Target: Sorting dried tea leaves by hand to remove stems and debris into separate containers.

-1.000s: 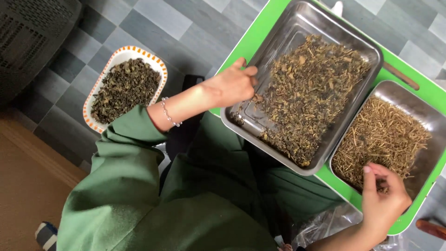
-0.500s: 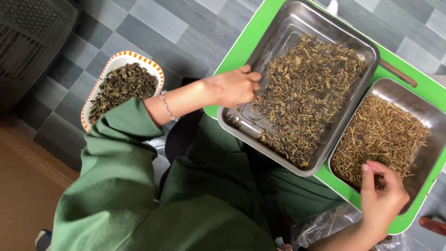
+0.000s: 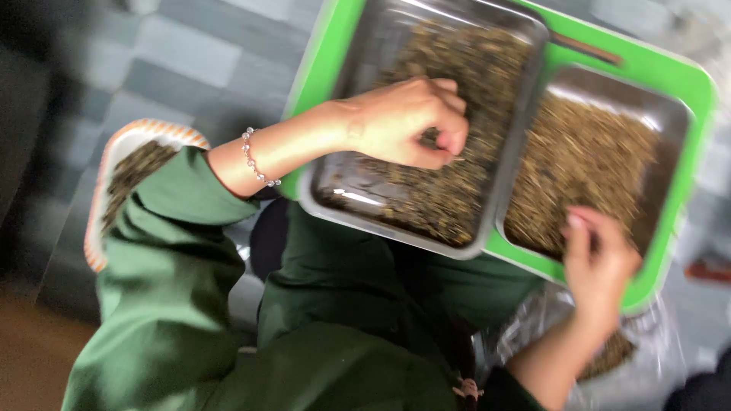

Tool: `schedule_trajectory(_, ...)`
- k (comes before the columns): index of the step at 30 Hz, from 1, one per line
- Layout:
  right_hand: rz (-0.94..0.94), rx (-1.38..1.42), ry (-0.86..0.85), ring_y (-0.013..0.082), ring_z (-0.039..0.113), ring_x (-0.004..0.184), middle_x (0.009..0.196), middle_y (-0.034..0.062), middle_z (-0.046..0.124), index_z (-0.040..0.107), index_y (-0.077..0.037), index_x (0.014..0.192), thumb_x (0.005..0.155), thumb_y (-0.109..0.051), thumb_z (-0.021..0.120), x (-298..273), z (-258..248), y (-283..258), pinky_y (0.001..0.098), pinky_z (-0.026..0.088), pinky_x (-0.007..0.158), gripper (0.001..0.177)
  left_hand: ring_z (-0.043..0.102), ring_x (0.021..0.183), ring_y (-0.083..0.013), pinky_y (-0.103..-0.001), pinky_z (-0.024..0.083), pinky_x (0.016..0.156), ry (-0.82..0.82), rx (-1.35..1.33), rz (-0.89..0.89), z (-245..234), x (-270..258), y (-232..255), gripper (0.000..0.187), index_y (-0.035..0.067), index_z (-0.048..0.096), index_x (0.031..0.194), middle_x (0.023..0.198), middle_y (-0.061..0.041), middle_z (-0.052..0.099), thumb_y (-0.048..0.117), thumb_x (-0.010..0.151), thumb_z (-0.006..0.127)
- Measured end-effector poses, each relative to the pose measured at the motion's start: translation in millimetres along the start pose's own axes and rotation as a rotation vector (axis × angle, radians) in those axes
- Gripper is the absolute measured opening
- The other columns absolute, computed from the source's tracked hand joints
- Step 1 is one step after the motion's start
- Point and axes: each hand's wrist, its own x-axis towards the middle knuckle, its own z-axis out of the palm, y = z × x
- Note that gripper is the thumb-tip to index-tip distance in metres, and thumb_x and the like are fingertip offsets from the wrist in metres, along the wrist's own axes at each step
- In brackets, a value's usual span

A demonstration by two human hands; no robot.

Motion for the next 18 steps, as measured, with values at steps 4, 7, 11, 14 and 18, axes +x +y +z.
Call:
schedule_trajectory(4, 0.036, -0.106, -0.014, 0.0235, 0.071, 0.090, 0.095, 0.0090, 0.075, 0.071, -0.005, 0.120, 0.113, -0.013, 0.060, 0.0, -6.0, -12.7, 0.0359, 0.049, 0.088, 0.015, 0.071, 0.084, -0.0073, -0.027, 0.051, 0.076, -0.148, -0.278, -0.172, 54.2, 71.6, -22.0, 0.004, 0.017, 0.074, 0.093, 0.089, 0.006, 0.076, 0.016, 0.091, 0.071)
schedule_trajectory(7, 0.032, -0.113, 0.022, 0.0386, 0.069, 0.089, 0.084, 0.0094, 0.074, 0.074, -0.009, 0.117, 0.107, -0.004, 0.063, 0.3, -10.5, -19.9, 0.0503, 0.052, 0.086, 0.015, 0.078, 0.093, -0.0116, -0.030, 0.062, 0.082, -0.221, -0.481, -0.429, 92.7, 100.2, -40.6, 0.017, 0.026, 0.078, 0.098, 0.089, 0.005, 0.078, 0.033, 0.083, 0.081)
schedule_trajectory(11, -0.025, -0.061, 0.038, 0.0336, 0.068, 0.090, 0.085, 0.0053, 0.075, 0.073, -0.008, 0.115, 0.106, -0.004, 0.063, 2.9, -18.0, -15.4, 0.0449, 0.051, 0.088, 0.015, 0.079, 0.083, -0.0142, -0.027, 0.064, 0.074, -0.314, -0.562, -0.472, 111.5, 118.3, -49.8, 0.016, 0.013, 0.075, 0.098, 0.082, -0.001, 0.079, 0.022, 0.085, 0.074)
schedule_trajectory(14, -0.033, -0.077, 0.034, 0.0297, 0.068, 0.088, 0.084, 0.0030, 0.075, 0.074, -0.009, 0.115, 0.105, -0.006, 0.064, 3.9, -20.5, -13.3, 0.0410, 0.049, 0.089, 0.014, 0.079, 0.081, -0.0153, -0.029, 0.063, 0.071, -0.300, -0.378, -0.395, 129.6, 123.0, -63.7, 0.014, 0.016, 0.077, 0.099, 0.080, 0.002, 0.078, 0.021, 0.086, 0.077)
schedule_trajectory(18, -0.033, -0.082, 0.037, 0.0280, 0.068, 0.088, 0.084, 0.0035, 0.075, 0.075, -0.007, 0.113, 0.104, -0.005, 0.066, 5.8, -17.7, -7.5, 0.0398, 0.048, 0.089, 0.013, 0.078, 0.080, -0.0201, -0.032, 0.063, 0.073, -0.256, -0.219, -0.320, 140.5, 125.8, -64.3, 0.013, 0.013, 0.079, 0.098, 0.080, -0.003, 0.078, 0.013, 0.085, 0.080)
